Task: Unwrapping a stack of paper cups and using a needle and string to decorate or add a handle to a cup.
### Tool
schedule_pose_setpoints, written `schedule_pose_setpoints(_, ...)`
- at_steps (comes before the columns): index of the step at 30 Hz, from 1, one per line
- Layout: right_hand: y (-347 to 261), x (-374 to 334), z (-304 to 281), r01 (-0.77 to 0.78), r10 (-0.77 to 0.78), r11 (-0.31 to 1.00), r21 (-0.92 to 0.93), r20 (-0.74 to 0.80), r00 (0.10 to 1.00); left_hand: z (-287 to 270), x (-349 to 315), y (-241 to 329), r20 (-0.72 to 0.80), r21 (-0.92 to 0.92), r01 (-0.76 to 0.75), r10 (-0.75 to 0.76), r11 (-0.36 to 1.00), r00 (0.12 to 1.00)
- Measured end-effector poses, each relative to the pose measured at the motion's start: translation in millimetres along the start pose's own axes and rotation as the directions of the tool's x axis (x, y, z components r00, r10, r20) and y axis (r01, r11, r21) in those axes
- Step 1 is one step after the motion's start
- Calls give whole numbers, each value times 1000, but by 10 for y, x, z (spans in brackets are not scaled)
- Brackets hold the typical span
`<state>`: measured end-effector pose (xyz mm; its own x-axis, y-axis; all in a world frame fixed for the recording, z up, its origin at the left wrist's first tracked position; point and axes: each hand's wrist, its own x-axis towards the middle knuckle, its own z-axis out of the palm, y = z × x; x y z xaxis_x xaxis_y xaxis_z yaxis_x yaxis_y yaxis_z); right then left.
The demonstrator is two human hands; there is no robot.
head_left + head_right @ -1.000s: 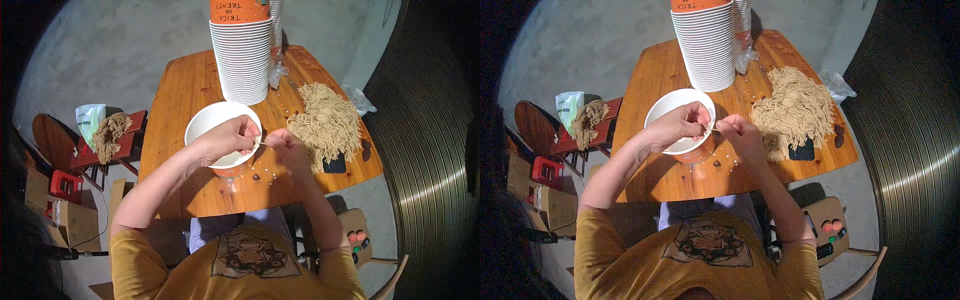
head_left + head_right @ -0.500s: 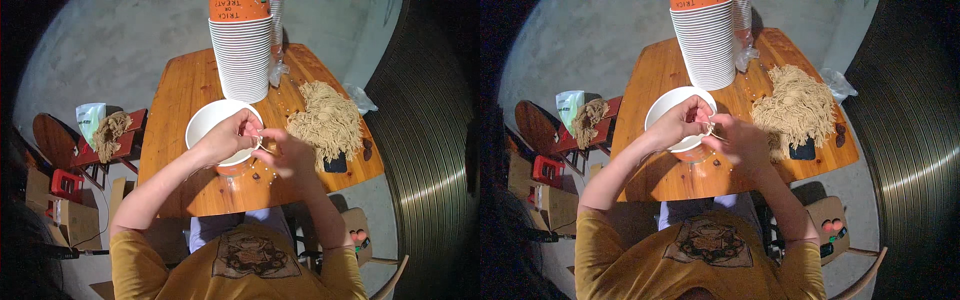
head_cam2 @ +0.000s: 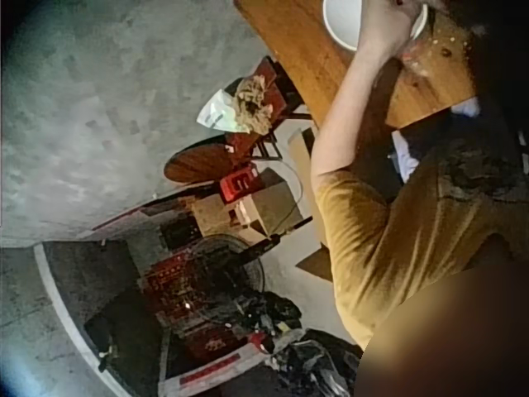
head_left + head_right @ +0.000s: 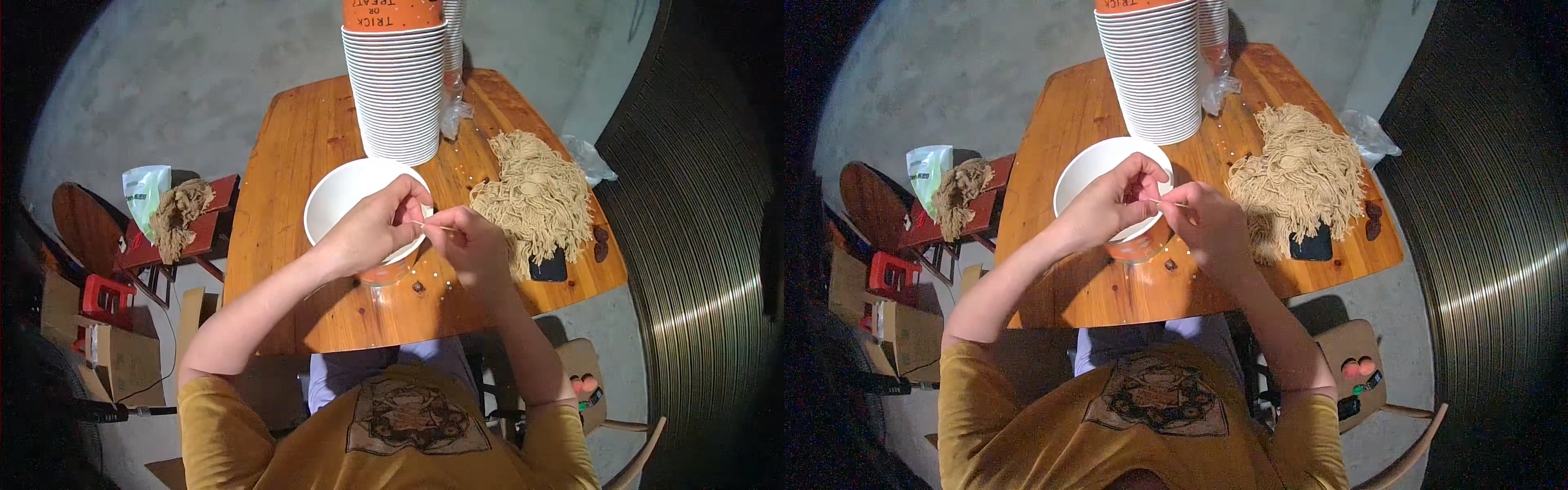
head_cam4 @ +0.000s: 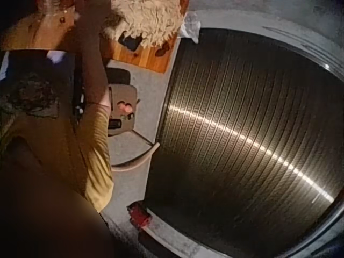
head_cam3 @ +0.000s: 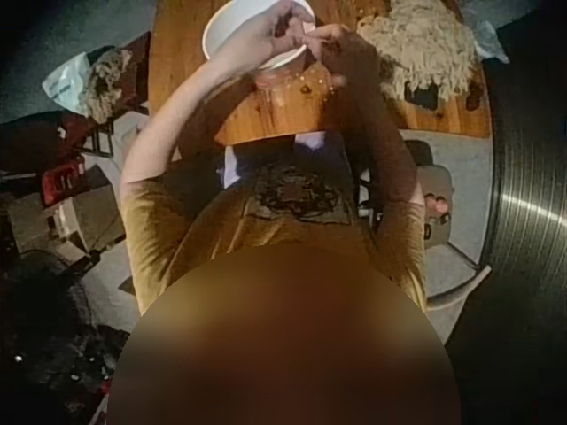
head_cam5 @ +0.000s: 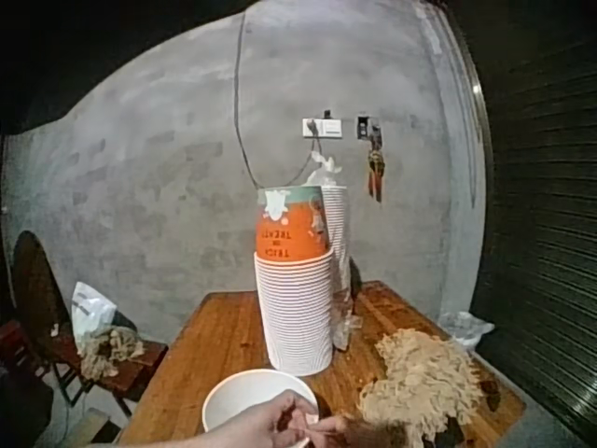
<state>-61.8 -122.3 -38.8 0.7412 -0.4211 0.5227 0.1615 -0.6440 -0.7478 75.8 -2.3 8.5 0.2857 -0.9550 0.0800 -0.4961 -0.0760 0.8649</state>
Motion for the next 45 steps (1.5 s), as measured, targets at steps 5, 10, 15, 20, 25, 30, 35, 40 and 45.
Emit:
schedule_pose_setpoints(5,-5,12,-3,-46,44,997,64,28,999,5,-50,45,-33,180,-88,96,980,995)
schedule_pose_setpoints(10,39,1,23,-73,70,993,90,41,997,28,-70,19,-42,267,-187,205,945,978)
schedule_pose_setpoints(15,24,-2,35,-88,83,986,142,40,996,21,-66,19,-28,323,-163,181,932,983)
schedule_pose_setpoints(20,75,-16,56,-21,19,991,134,21,1000,52,-64,32,-56,405,-212,256,889,965)
schedule_pose_setpoints(25,19,-22,74,21,-19,991,134,-20,1000,95,-106,53,-83,503,-259,345,825,935)
schedule_pose_setpoints(30,12,-39,107,-23,26,996,81,-32,999,98,-133,51,-83,686,-266,437,677,896)
schedule_pose_setpoints(35,13,-41,134,-10,14,996,88,-53,999,106,-126,12,-204,423,-173,280,889,938)
schedule_pose_setpoints(40,2,-52,156,-37,44,992,121,-52,998,92,-123,-25,-213,187,-41,81,982,974)
schedule_pose_setpoints(45,26,-52,166,-113,117,980,165,-15,993,75,-92,-78,-159,17,2,1,1000,987)
